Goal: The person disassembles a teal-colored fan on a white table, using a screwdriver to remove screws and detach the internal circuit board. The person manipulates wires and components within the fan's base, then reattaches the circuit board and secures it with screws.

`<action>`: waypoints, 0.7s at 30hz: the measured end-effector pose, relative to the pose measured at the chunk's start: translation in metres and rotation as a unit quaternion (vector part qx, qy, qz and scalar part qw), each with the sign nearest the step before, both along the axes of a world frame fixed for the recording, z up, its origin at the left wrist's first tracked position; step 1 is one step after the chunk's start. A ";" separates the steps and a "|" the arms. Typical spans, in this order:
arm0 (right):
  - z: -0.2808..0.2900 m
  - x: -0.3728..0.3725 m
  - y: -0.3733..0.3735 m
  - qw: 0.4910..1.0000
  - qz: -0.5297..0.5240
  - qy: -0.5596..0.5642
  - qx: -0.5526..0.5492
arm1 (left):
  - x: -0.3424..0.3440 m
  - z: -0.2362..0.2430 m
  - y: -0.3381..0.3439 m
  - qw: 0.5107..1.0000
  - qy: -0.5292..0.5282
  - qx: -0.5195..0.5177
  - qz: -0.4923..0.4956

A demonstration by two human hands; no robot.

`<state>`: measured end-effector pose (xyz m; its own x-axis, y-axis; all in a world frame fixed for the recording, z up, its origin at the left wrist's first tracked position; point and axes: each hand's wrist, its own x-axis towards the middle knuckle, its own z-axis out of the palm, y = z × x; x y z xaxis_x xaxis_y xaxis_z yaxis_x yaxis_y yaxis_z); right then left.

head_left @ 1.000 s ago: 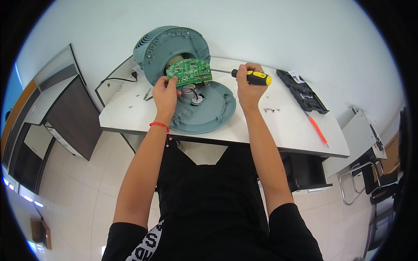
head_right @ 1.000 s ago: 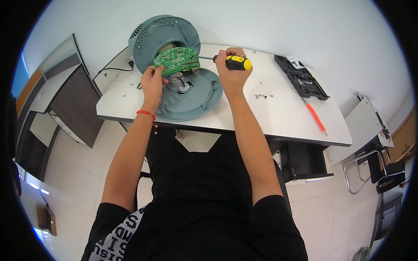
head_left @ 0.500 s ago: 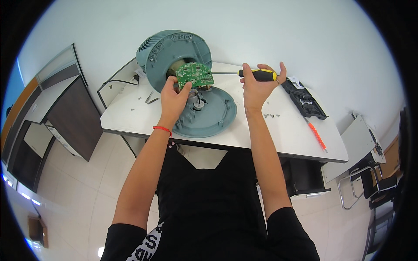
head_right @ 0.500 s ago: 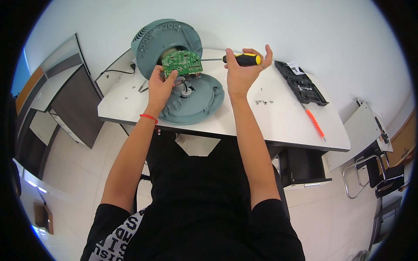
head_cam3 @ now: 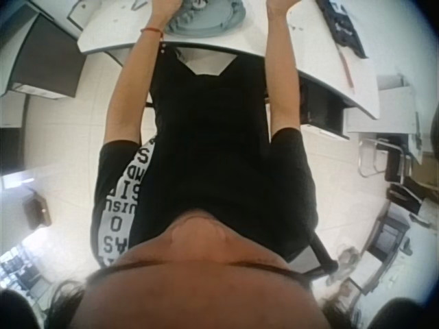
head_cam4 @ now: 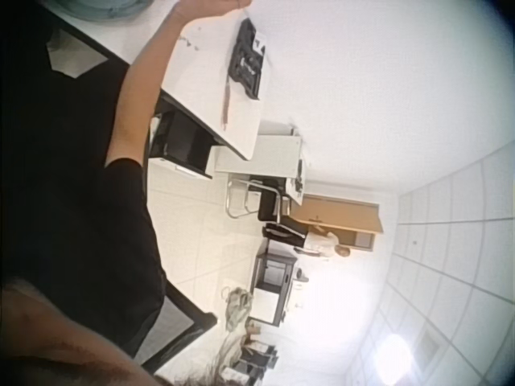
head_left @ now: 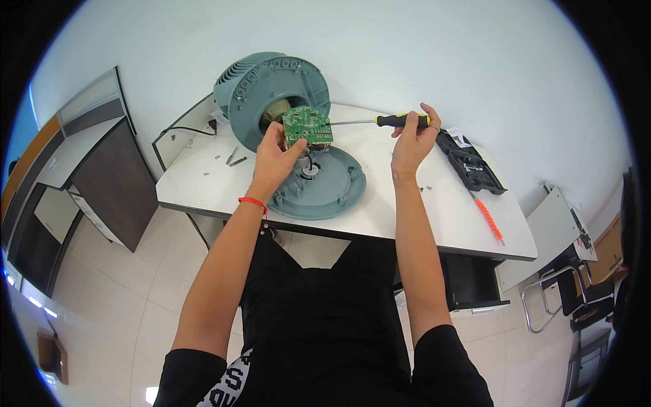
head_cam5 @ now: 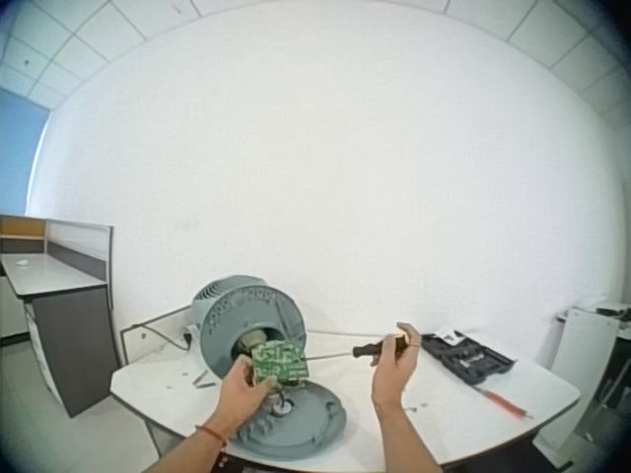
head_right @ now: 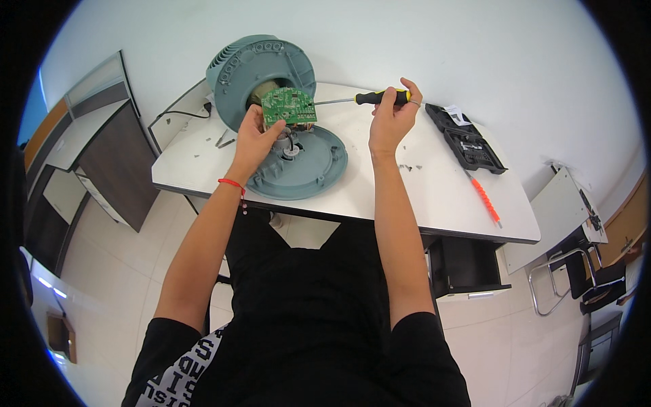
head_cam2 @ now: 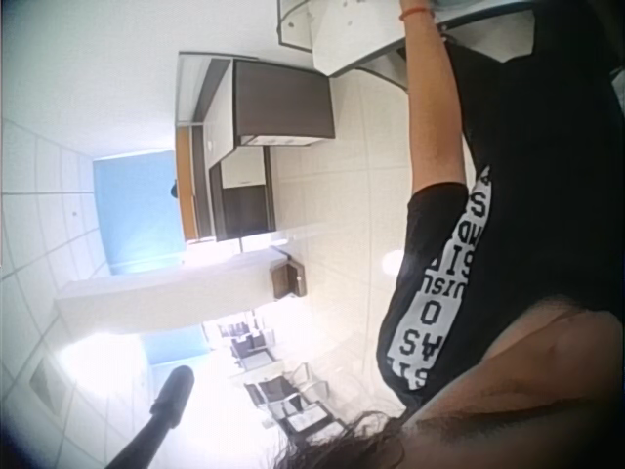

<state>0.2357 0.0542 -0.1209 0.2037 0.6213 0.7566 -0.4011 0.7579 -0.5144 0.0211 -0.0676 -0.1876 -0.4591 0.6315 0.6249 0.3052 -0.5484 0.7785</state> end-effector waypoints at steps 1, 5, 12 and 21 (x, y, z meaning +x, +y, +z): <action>0.001 0.001 -0.001 1.000 0.002 0.000 -0.001 | -0.001 -0.001 0.000 1.000 0.008 0.002 0.004; 0.004 0.006 0.003 0.999 0.006 -0.050 0.005 | 0.000 -0.001 -0.001 1.000 0.004 0.005 0.002; 0.009 0.032 0.035 0.955 -0.163 -0.246 -0.019 | 0.002 0.000 -0.001 0.997 0.048 -0.005 0.063; -0.006 0.040 0.043 0.974 -0.081 -0.211 -0.013 | 0.010 0.003 -0.002 0.987 0.102 -0.023 0.123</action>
